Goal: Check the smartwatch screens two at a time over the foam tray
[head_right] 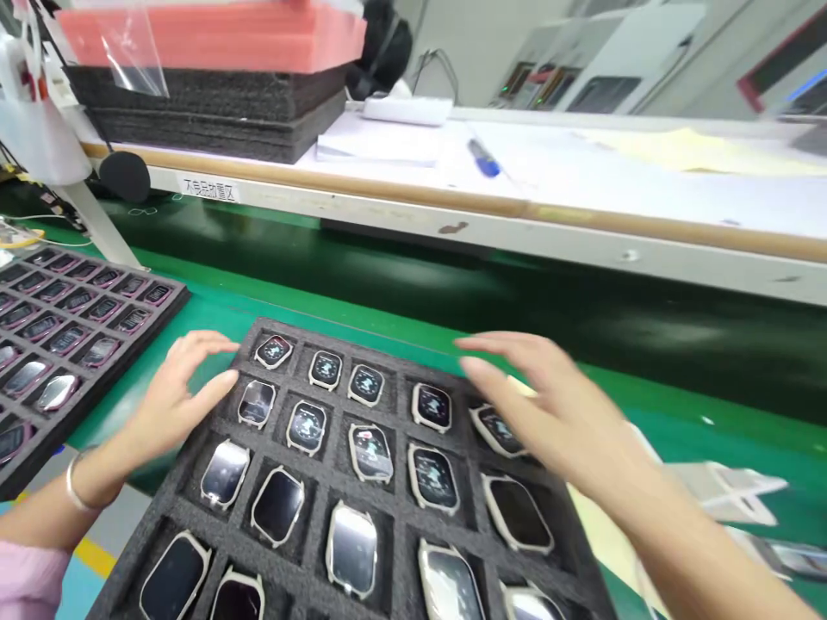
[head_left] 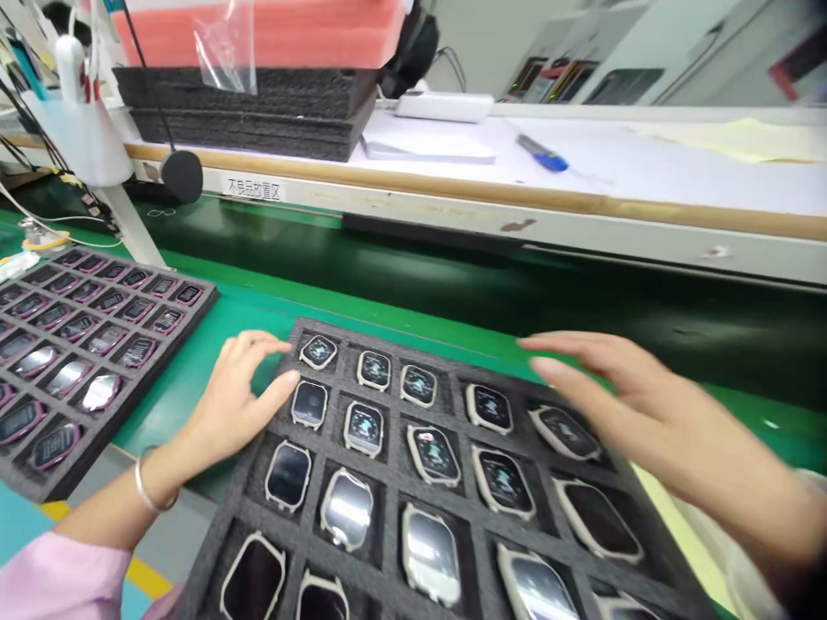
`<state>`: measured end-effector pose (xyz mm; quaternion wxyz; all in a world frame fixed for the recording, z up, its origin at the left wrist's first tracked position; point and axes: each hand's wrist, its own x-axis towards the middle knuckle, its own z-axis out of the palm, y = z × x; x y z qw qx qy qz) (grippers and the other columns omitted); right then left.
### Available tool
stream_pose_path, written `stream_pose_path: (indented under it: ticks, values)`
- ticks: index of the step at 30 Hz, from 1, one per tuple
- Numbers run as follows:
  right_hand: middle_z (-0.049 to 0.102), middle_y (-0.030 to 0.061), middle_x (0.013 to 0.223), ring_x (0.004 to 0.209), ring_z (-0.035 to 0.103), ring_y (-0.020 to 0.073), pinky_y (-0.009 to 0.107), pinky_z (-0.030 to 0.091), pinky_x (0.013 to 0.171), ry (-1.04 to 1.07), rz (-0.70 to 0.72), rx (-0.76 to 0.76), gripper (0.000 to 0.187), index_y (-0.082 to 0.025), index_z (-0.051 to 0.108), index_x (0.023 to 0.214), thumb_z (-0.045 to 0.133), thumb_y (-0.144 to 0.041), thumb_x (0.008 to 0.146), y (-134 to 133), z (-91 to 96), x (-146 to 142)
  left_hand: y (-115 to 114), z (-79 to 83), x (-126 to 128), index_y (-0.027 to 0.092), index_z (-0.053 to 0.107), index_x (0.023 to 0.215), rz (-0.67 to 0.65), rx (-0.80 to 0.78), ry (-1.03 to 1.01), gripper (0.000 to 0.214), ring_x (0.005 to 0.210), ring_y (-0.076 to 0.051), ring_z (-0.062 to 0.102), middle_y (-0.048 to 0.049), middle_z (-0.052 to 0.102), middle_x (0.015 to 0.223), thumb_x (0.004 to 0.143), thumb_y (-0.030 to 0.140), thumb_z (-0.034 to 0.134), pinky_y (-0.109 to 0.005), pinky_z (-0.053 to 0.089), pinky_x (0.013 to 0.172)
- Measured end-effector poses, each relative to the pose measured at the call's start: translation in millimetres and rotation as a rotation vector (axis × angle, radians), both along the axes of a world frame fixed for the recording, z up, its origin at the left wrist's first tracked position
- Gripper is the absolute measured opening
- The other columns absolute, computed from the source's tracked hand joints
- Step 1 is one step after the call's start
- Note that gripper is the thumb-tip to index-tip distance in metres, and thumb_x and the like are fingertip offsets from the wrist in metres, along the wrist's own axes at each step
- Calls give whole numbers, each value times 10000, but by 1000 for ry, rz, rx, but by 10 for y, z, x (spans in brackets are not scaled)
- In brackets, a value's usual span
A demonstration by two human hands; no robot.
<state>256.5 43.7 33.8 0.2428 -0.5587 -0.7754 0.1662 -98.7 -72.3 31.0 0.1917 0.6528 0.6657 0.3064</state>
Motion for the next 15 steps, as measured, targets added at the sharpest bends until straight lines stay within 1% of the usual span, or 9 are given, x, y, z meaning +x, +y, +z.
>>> stream_pose_path:
  ticks: [1,2,3,5,7,8,10,12,15]
  values:
    - [643,141,1159,1105,610,310,471,484,940,-40,138,19,355,-240,691,1078,502,-514,952,-27,92,-200,143,89,57,184,659,1140,-13,40,160,339,1196,-297,493,-113,595,1223,945,414,505,-478,388,1092]
    - [650,135,1105,1072,620,288,458,473,960,-98,255,27,337,-219,704,1050,467,-446,976,-58,166,-420,281,158,121,172,685,1067,-23,35,319,339,1143,-318,506,-123,609,1154,923,442,539,-492,420,1041]
    - [647,131,1095,1071,618,274,452,460,975,-184,340,16,325,-201,706,1077,445,-378,999,-91,216,-644,405,206,186,149,698,1018,-41,4,470,369,1113,-346,512,-145,614,1113,902,472,564,-505,447,981]
    - [653,131,1098,1093,611,302,478,446,955,-423,382,11,272,-180,703,1105,493,-328,1014,-146,245,-1040,592,247,293,105,703,979,-75,-68,668,414,1085,-380,524,-189,613,1084,880,486,576,-505,474,901]
    - [651,161,1068,1079,612,345,493,443,916,-628,359,63,285,-125,699,1077,529,-346,1020,-176,201,-1278,676,246,350,88,693,974,-94,-121,724,423,1067,-387,539,-208,613,1078,864,481,580,-492,484,865]
    - [649,164,1057,1071,614,353,494,439,904,-672,364,93,285,-119,698,1057,532,-347,1020,-177,159,-1324,682,243,360,89,683,980,-92,-132,714,414,1058,-382,548,-206,614,1082,854,472,586,-482,485,861]
    - [651,146,1050,1048,621,344,482,446,870,-614,417,117,253,-149,685,1055,537,-348,1004,-140,38,-1294,646,248,361,101,652,1019,-91,-130,667,373,1052,-364,563,-190,624,1094,836,423,606,-460,485,872]
    - [659,118,1054,1012,630,331,454,466,803,-410,473,99,251,-207,653,1075,548,-404,961,-49,-117,-1189,595,277,359,117,607,1078,-118,-129,606,327,1040,-336,583,-154,649,1074,825,324,614,-428,485,880]
    - [667,95,966,912,639,319,451,490,756,-81,474,129,355,-235,593,921,500,-578,911,94,-327,-1079,595,347,373,142,569,1108,-190,-141,452,267,989,-287,623,-103,679,1041,844,177,555,-380,493,839]
